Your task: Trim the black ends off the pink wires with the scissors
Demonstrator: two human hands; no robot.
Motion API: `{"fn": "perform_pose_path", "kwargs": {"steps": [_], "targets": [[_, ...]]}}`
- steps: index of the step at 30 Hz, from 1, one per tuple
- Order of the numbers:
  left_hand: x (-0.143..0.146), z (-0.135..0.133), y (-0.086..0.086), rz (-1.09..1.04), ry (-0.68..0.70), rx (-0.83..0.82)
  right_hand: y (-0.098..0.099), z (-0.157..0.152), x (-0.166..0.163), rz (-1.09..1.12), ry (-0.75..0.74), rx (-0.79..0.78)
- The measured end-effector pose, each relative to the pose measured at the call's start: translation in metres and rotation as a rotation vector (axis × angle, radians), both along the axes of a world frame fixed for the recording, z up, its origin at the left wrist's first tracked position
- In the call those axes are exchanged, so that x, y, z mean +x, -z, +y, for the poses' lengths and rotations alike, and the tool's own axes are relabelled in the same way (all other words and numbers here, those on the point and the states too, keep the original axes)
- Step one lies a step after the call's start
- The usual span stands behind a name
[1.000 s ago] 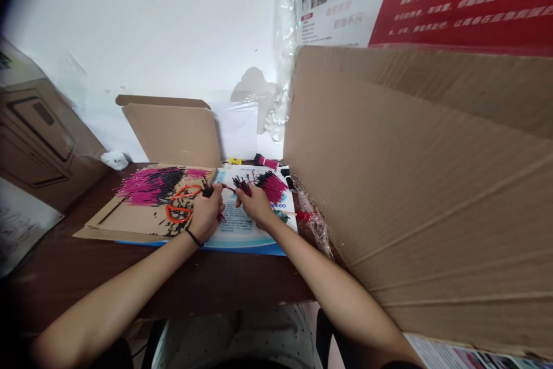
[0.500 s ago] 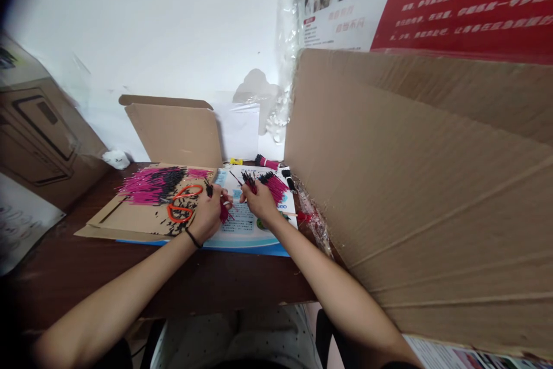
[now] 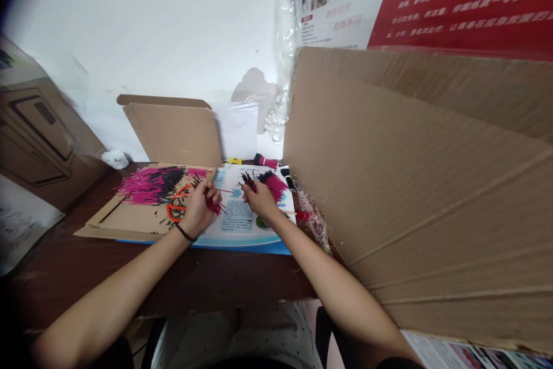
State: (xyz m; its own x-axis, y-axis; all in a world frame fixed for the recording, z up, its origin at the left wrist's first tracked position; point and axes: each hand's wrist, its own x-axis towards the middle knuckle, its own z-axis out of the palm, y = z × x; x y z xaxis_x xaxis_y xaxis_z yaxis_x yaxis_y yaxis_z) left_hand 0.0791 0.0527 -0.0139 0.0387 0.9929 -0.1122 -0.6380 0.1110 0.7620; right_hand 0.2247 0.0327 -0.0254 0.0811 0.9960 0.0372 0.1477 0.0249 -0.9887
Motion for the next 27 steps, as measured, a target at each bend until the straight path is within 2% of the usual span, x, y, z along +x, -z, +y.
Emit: {"fn": "perform_pose_path", "kwargs": {"steps": [4, 7, 10, 15, 18, 20, 22, 24, 27], "targets": [[-0.002, -0.006, -0.006, -0.088, 0.196, -0.033, -0.003, -0.002, -0.004, 0.085, -0.003, 0.006], [0.0, -0.012, -0.008, -0.038, 0.233, -0.042, -0.008, -0.008, -0.01, 0.163, -0.091, 0.028], [0.005, -0.014, -0.005, 0.044, 0.194, 0.003, -0.01, -0.011, -0.013, 0.183, -0.16, 0.032], [0.013, -0.013, 0.006, 0.213, 0.161, 0.121, -0.005, -0.012, -0.016, 0.073, -0.177, 0.01], [0.012, -0.007, 0.008, 0.203, 0.056, 0.085, -0.002, -0.01, -0.015, 0.129, -0.186, -0.021], [0.01, -0.002, 0.008, 0.158, -0.053, 0.032, -0.002, -0.008, -0.014, 0.169, -0.14, -0.031], [0.007, 0.002, 0.008, 0.125, -0.104, 0.002, -0.003, -0.007, -0.012, 0.179, -0.094, -0.039], [0.007, 0.001, 0.007, 0.119, -0.073, 0.018, -0.005, -0.007, -0.011, 0.195, -0.095, -0.057], [0.009, -0.004, 0.008, 0.167, 0.049, 0.124, -0.007, -0.009, -0.012, 0.21, -0.131, -0.069]]}}
